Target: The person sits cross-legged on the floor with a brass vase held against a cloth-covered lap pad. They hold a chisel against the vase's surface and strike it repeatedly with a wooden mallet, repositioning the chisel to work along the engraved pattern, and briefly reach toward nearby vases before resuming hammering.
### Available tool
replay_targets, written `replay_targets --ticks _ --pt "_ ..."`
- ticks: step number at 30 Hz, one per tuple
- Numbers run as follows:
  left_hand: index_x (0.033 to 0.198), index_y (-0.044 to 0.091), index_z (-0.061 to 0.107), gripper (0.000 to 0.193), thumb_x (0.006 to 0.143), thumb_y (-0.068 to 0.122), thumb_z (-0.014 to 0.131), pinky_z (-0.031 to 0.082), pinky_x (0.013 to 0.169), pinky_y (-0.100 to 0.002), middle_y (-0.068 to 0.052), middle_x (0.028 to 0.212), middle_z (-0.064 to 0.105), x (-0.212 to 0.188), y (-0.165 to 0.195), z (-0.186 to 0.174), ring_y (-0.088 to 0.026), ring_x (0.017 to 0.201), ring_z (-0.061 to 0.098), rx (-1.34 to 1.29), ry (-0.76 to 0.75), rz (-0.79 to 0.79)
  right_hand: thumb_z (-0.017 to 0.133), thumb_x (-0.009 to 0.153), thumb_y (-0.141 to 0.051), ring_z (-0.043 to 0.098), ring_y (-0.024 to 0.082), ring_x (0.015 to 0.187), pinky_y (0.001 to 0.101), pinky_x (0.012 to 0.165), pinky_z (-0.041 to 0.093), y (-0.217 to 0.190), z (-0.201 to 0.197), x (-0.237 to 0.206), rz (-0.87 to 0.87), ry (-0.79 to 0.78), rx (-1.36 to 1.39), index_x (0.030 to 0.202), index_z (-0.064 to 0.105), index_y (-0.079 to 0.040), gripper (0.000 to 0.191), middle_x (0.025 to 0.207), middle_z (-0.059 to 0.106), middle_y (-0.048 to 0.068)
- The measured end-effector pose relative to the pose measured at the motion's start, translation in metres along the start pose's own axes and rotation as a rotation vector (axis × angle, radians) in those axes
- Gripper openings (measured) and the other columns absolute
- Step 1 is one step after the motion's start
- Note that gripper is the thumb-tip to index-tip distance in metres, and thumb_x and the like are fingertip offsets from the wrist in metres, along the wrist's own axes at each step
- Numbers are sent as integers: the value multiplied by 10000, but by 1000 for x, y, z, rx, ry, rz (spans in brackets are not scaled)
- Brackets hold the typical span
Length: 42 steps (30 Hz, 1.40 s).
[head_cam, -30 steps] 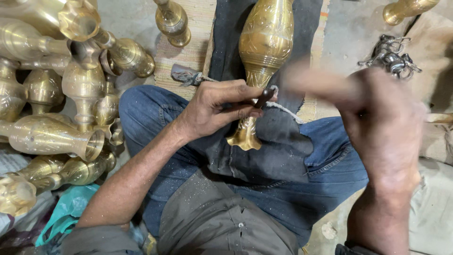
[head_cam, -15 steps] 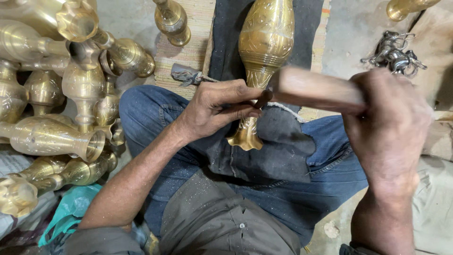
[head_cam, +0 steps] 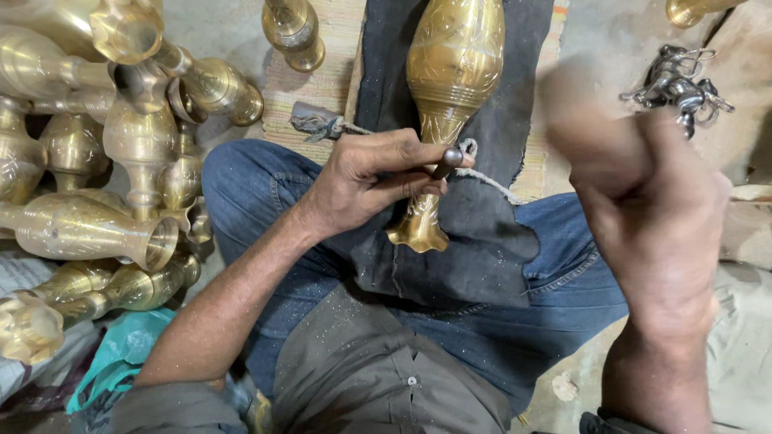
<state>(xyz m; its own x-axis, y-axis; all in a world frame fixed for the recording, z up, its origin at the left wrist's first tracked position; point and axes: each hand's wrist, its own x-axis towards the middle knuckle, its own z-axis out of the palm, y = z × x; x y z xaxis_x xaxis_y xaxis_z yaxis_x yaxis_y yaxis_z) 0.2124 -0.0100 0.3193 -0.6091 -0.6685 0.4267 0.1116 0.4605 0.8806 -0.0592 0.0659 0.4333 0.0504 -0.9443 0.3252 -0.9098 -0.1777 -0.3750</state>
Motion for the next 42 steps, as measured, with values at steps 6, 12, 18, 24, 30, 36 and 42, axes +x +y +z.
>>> replay_targets --ticks 6,12,18,24,30,36,42 --pt "1411 122 632 420 1015 37 746 655 894 -277 -56 1068 741 -3 0 1 -149 995 760 32 -1 -4 799 876 -23 665 360 862 424 751 514 4 4 5 -48 -6 -55 1033 561 8 287 912 644 159" --pt "1434 95 611 380 1070 17 684 677 944 -267 -78 1195 709 -4 -4 3 -146 1051 759 -131 16 -1 801 885 -4 688 329 885 416 770 532 6 7 7 -47 -7 -48 1087 597 -11 287 935 658 154" --pt "1378 111 658 350 1038 76 730 685 919 -278 -62 1246 746 -3 6 11 -134 1017 767 -131 112 -108 780 1002 23 696 287 868 353 778 549 14 11 3 -120 106 71 1064 610 8 181 957 673 153" --pt "1368 150 659 377 1003 193 747 658 816 -268 -10 1101 774 6 20 7 -121 919 773 273 5 -34 769 908 57 707 295 869 364 796 552 41 18 -11 -221 98 -163 1035 613 5 208 952 683 150" --pt "1333 173 685 371 976 260 737 665 817 -284 -4 1129 785 17 25 8 -137 901 786 346 -95 -81 769 1048 -43 603 270 735 305 698 469 58 35 -27 97 42 262 996 586 -7 194 865 645 134" --pt "1370 180 657 384 997 256 710 661 901 -302 -16 1210 765 19 30 4 -160 997 785 334 -99 -50 806 982 -34 649 265 800 347 758 521 40 37 -25 97 115 185 1024 645 -2 169 895 668 121" --pt "1343 148 672 377 976 214 728 658 889 -290 -20 1186 773 9 28 3 -154 989 786 303 -96 -88 829 936 -65 691 249 917 382 826 559 14 25 -13 89 136 143 1083 630 -12 253 1000 693 130"
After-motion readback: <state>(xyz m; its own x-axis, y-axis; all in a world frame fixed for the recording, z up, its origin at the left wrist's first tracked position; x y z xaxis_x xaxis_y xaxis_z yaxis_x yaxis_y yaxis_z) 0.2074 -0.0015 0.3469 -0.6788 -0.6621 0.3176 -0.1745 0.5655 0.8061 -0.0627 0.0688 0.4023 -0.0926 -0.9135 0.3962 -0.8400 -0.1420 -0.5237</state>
